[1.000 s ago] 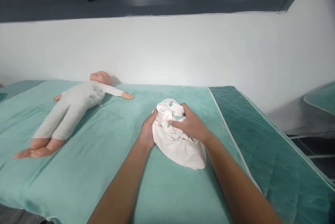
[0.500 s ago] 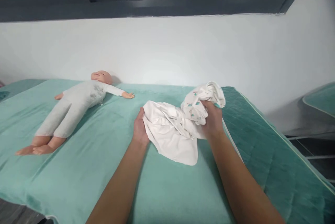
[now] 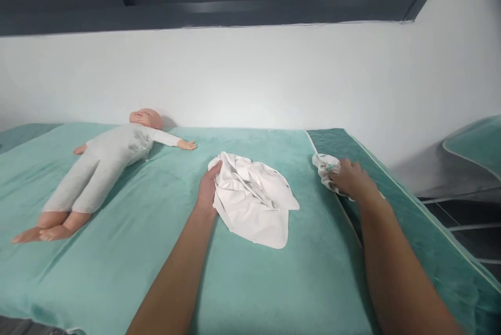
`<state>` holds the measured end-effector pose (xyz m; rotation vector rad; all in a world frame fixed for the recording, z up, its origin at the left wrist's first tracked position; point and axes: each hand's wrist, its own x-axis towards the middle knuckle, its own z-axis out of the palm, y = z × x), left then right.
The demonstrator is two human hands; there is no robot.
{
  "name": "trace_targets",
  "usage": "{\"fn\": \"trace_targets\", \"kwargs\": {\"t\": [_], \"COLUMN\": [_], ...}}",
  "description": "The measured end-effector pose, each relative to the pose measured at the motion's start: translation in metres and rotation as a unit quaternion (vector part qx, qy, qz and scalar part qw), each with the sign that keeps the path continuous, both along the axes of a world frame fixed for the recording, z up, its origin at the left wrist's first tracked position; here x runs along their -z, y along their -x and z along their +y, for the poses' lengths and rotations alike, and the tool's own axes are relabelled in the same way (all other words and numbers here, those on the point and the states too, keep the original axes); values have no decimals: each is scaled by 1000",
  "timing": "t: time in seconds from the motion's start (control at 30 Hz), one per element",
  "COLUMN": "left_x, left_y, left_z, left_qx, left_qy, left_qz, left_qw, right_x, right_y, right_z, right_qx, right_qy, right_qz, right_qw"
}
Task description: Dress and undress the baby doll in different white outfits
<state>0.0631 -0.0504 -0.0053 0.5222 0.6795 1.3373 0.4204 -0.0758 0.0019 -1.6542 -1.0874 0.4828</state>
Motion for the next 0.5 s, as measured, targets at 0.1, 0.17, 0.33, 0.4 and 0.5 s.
{"fn": "trace_targets", "kwargs": {"t": [0.1,0.17,0.33,0.4,0.5], "left_x": [-1,-2,-4,-4,-1], "left_y": [-3,-5,-8,-5,0], "left_z": [-2,-6,-21,-24,-22], "left_qx": [-7,-5,164,257,300], "left_qy": [-11,-16,-47,-60,-71], "left_qz": [38,55,136,170,193], "left_qw": [999,998,976,949,931], "right_x": [14,12,-13,-26,-47], "right_y": [6,25,105,133,159], "right_z": [4,5,6,11,24], "right_qx": [67,40,-295,-417,-534], "right_qy": [43,-19,-138,-120,-78], "right_qz": [-203,-299,-209,-161,-180], "right_qw": [976,953,922,886,823]}}
